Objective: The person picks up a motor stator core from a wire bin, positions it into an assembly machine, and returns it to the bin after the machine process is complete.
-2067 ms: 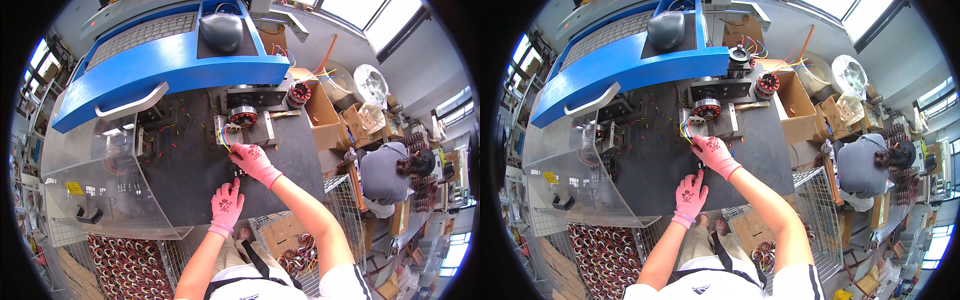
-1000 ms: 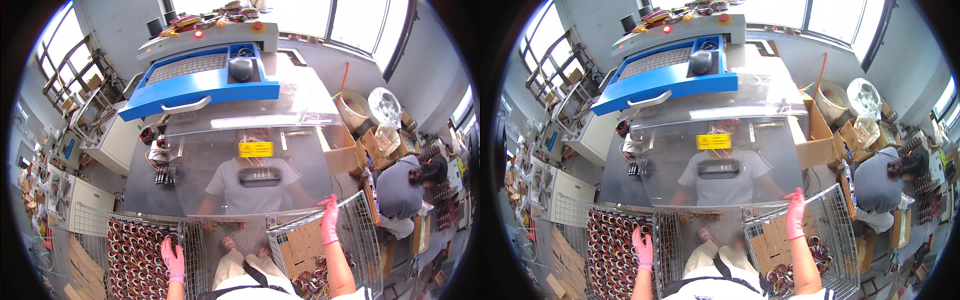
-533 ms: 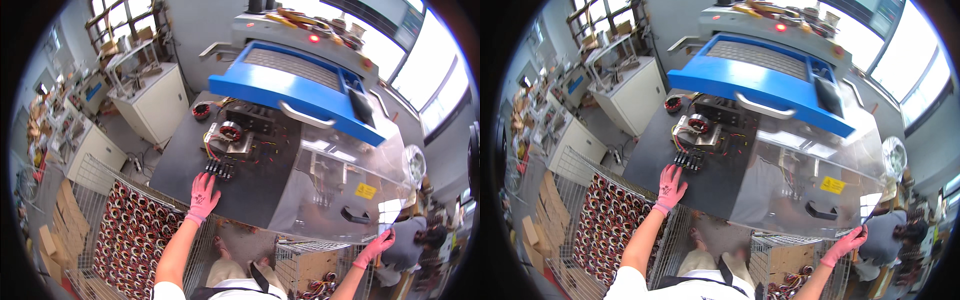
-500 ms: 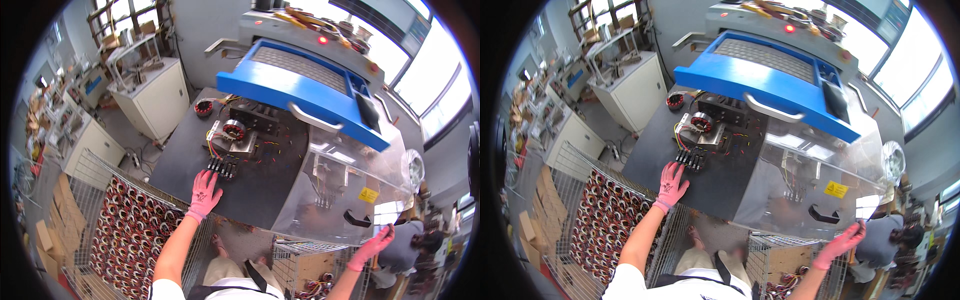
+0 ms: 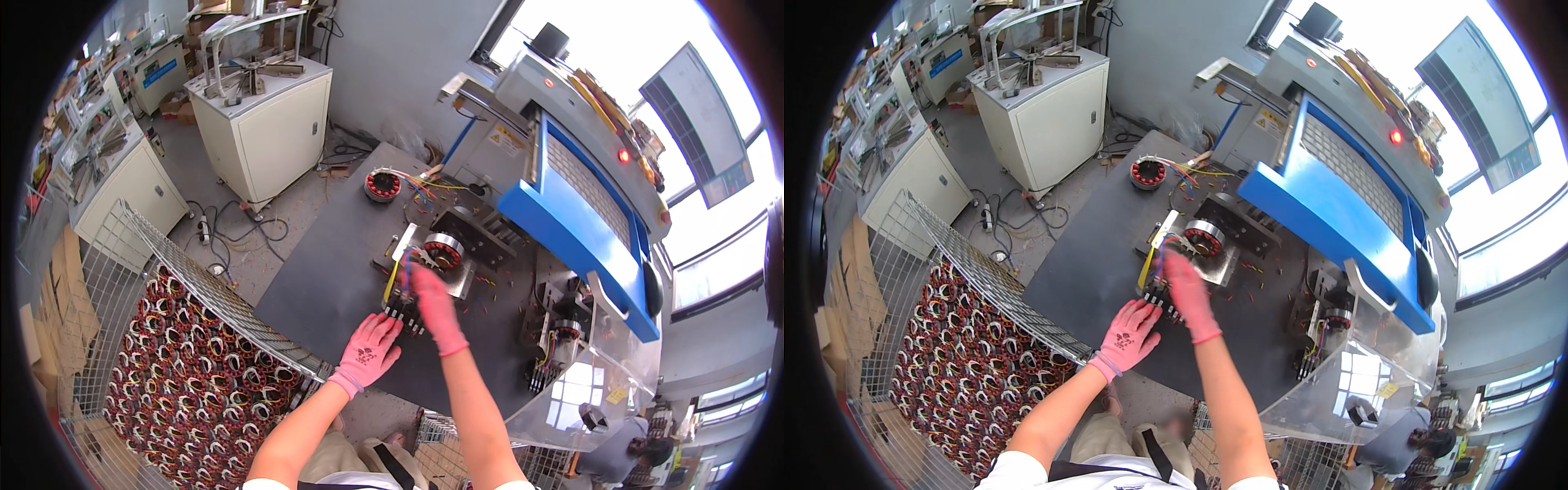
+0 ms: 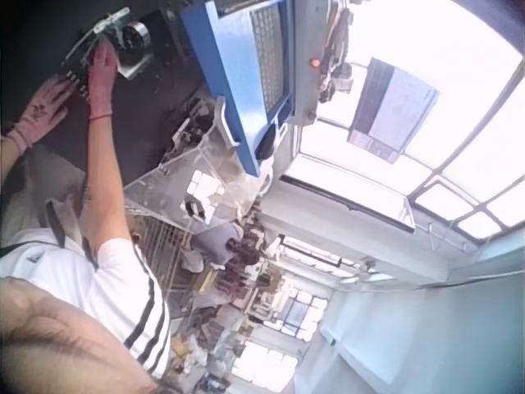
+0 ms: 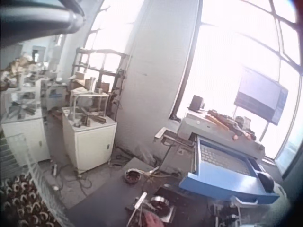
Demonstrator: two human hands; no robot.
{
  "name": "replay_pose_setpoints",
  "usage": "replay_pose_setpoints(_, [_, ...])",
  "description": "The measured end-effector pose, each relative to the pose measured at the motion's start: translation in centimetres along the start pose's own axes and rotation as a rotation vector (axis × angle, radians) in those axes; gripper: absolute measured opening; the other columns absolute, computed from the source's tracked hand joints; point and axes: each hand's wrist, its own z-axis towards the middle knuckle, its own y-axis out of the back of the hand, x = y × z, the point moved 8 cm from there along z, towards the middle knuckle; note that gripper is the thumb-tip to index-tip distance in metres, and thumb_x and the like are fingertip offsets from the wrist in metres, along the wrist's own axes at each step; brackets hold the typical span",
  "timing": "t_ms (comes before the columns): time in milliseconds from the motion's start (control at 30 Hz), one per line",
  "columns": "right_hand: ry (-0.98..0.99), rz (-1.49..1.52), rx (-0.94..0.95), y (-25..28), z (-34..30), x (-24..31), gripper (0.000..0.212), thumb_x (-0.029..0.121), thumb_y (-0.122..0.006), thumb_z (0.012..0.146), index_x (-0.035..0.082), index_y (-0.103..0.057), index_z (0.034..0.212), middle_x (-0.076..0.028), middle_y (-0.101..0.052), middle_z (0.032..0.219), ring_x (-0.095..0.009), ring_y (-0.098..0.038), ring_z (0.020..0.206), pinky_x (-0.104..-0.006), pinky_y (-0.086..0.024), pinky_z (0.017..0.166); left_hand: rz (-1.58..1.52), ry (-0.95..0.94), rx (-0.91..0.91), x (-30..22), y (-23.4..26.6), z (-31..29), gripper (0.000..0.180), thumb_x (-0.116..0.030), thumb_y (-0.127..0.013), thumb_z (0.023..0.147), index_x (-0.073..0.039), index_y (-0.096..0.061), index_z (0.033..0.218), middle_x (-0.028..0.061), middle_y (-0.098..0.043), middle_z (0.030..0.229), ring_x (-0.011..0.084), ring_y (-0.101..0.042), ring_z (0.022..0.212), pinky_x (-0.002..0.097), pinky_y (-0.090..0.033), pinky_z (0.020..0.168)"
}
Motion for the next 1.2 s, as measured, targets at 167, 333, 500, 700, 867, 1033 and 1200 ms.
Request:
replay_pose_setpoints(167, [0.416, -0.916, -0.412, 5.4, 3.0, 6.5, 0.042, 0.025, -0.06, 0.087, 0.005, -0.056, 0.123, -0.012, -0.057, 0.126, -0.029, -0.053, 0.116, -0.0397, -0.042, 0.098, -0.017, 0.02, -0.015, 0.5, 0.4, -0.4, 0.056, -0.027, -0.066, 0.08, -0.008, -0.052, 0.13, 0.0107, -0.051, 0.124, 0.0309, -0.047, 0.123, 0.046, -0.034, 0.11])
replay_pose_setpoints(333, [0.167, -1.311, -0.037, 5.1, 5.7, 6.5, 0.052, 0.027, -0.071, 0.074, 0.011, -0.059, 0.121, -0.012, -0.058, 0.116, -0.03, -0.054, 0.11, -0.0433, -0.045, 0.094, -0.142, 0.023, -0.044, -0.4, 0.5, 0.4, 0.052, -0.026, -0.065, 0.081, -0.008, -0.053, 0.129, 0.0115, -0.052, 0.124, 0.0325, -0.05, 0.119, 0.0456, -0.036, 0.108])
replay_pose_setpoints(500, [0.007, -0.522, 0.103, 1.7, -6.1, 8.5, 0.046, 0.032, -0.065, 0.086, 0.006, -0.06, 0.124, -0.015, -0.064, 0.111, -0.025, -0.061, 0.105, -0.0347, -0.047, 0.089, -1.652, 0.712, -0.127, -0.1, 0.1, -3.3, 0.064, -0.054, -0.046, 0.092, -0.011, -0.043, 0.139, 0.0123, -0.05, 0.132, 0.0319, -0.052, 0.12, 0.05, -0.037, 0.106])
replay_pose_setpoints(700, [0.329, -0.675, 0.366, -3.2, -18.7, 8.7, 0.044, 0.034, -0.055, 0.094, 0.002, -0.058, 0.124, -0.021, -0.055, 0.125, -0.034, -0.042, 0.125, -0.0467, -0.033, 0.102, -2.308, 0.642, -0.237, -11.9, 5.7, -10.2, 0.096, -0.078, -0.032, 0.083, -0.005, -0.031, 0.146, 0.0178, -0.042, 0.144, 0.039, -0.044, 0.129, 0.0549, -0.037, 0.105])
replay_pose_setpoints(867, [-0.336, 0.285, 0.453, -6.6, -26.2, 5.6, 0.038, 0.028, -0.056, 0.098, -0.001, -0.059, 0.122, -0.001, -0.061, 0.089, -0.001, -0.045, 0.064, -0.0157, -0.033, 0.051, -2.379, 0.661, -0.405, -18.9, 7.1, -19.4, 0.094, -0.073, -0.034, 0.086, -0.004, -0.026, 0.148, 0.025, -0.038, 0.144, 0.0462, -0.039, 0.131, 0.0576, -0.031, 0.108])
replay_pose_setpoints(1033, [-0.509, 0.924, 0.465, -9.0, -33.3, 2.0, 0.028, 0.015, -0.055, 0.098, 0.0, -0.053, 0.121, -0.012, -0.056, 0.121, -0.008, -0.053, 0.078, -0.0187, -0.047, 0.061, -2.361, 0.682, -0.676, -22.9, 6.7, -26.4, 0.085, -0.068, -0.038, 0.087, -0.003, -0.036, 0.143, 0.0199, -0.044, 0.141, 0.0424, -0.041, 0.13, 0.0569, -0.029, 0.109])
replay_pose_setpoints(1200, [-0.425, 0.736, 0.521, -14.2, -39.7, 3.3, 0.023, 0.014, -0.06, 0.094, 0.005, -0.056, 0.115, -0.009, -0.064, 0.099, -0.01, -0.057, 0.068, -0.0196, -0.046, 0.055, -2.097, 0.809, -0.947, -25.5, 9.8, -34.8, 0.082, -0.068, -0.037, 0.089, -0.003, -0.041, 0.139, 0.015, -0.051, 0.135, 0.0388, -0.048, 0.125, 0.0555, -0.039, 0.102])
